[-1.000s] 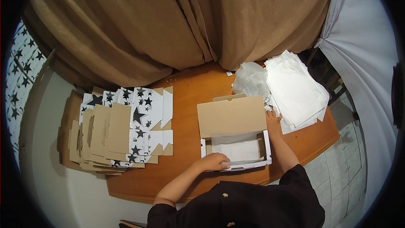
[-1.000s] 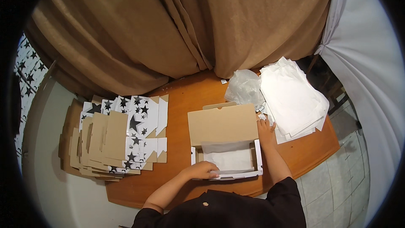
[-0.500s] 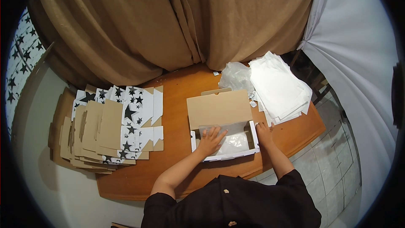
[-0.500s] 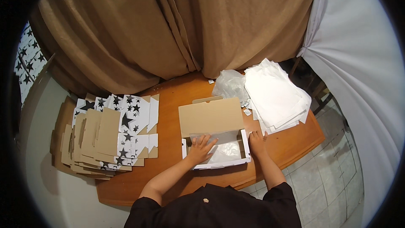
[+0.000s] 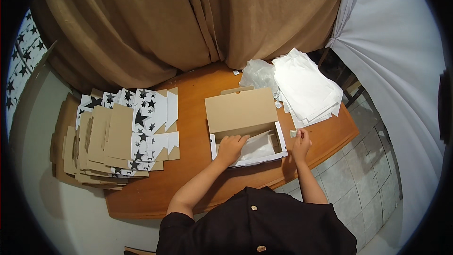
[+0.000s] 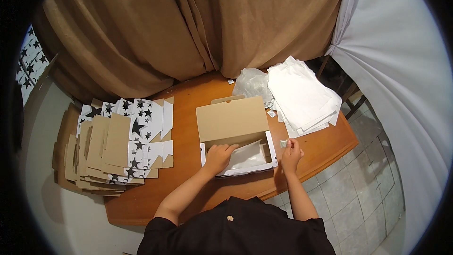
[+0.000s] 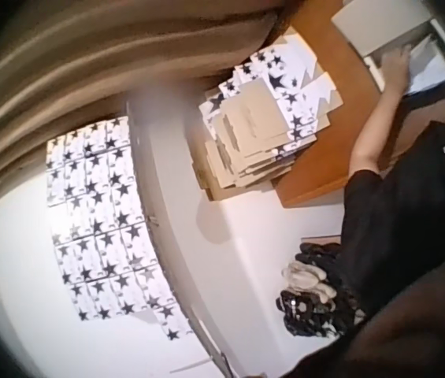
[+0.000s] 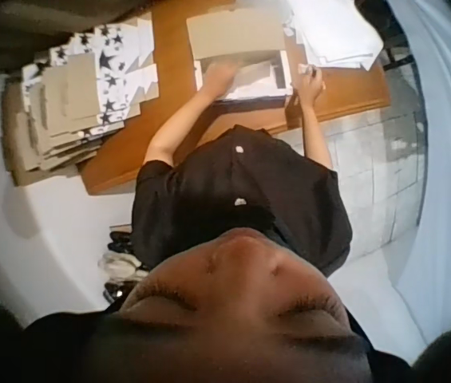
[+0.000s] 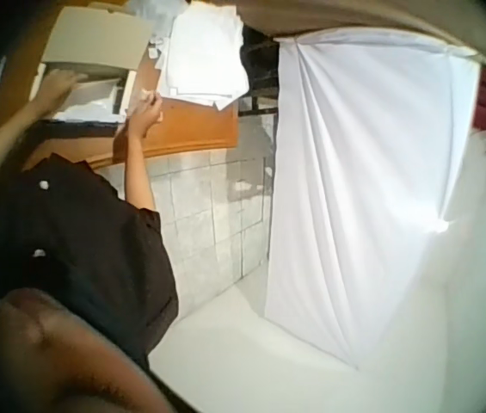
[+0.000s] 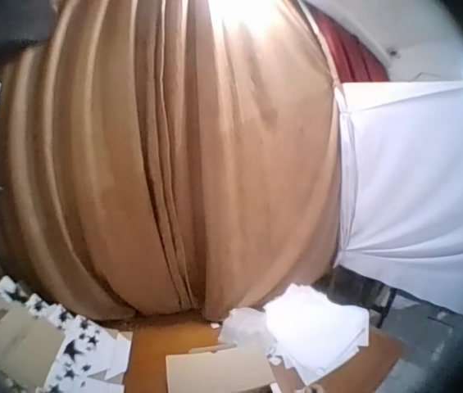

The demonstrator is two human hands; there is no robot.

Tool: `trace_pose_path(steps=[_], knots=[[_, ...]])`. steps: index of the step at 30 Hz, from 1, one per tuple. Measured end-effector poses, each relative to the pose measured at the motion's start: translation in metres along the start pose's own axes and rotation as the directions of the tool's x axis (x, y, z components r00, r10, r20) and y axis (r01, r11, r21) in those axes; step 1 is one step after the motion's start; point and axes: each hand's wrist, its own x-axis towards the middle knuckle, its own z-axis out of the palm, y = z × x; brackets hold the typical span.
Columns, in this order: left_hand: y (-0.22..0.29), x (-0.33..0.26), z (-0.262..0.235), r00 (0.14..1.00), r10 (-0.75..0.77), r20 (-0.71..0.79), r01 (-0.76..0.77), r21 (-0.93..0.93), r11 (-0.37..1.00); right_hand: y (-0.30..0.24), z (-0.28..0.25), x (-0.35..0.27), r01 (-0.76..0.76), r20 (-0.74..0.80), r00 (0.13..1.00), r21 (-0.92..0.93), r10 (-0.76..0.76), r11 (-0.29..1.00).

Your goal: The person is folding and assembling shoeboxes, then placing packing paper inside them before stacking them on a shelf.

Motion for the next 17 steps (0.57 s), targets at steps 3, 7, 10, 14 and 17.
trace_pose_path(steps=[3,7,10,14,17], knots=[[0.003,0.0,-0.002,0.998,-0.042,0.047,0.044,-0.042,0.998,-0.02,0.011,-0.007,0.107,0.004,0.994,0.121,-0.108,0.987],[-0.017,0.005,0.003,0.991,-0.094,-0.095,0.092,-0.022,0.996,-0.054,0.019,-0.011,0.44,0.345,0.846,-0.025,-0.406,0.897],[-0.039,0.009,0.009,0.997,-0.082,0.001,0.082,-0.01,0.997,-0.082,0.034,-0.009,0.593,0.496,0.73,-0.118,-0.47,0.797],[-0.033,0.018,-0.002,0.981,-0.028,0.192,0.039,-0.053,0.998,-0.088,0.062,0.002,0.794,0.643,0.577,-0.298,-0.503,0.53],[-0.027,0.017,0.001,0.977,-0.096,0.188,0.09,0.041,0.995,-0.075,0.086,0.002,0.793,0.656,0.59,-0.362,-0.471,0.489]])
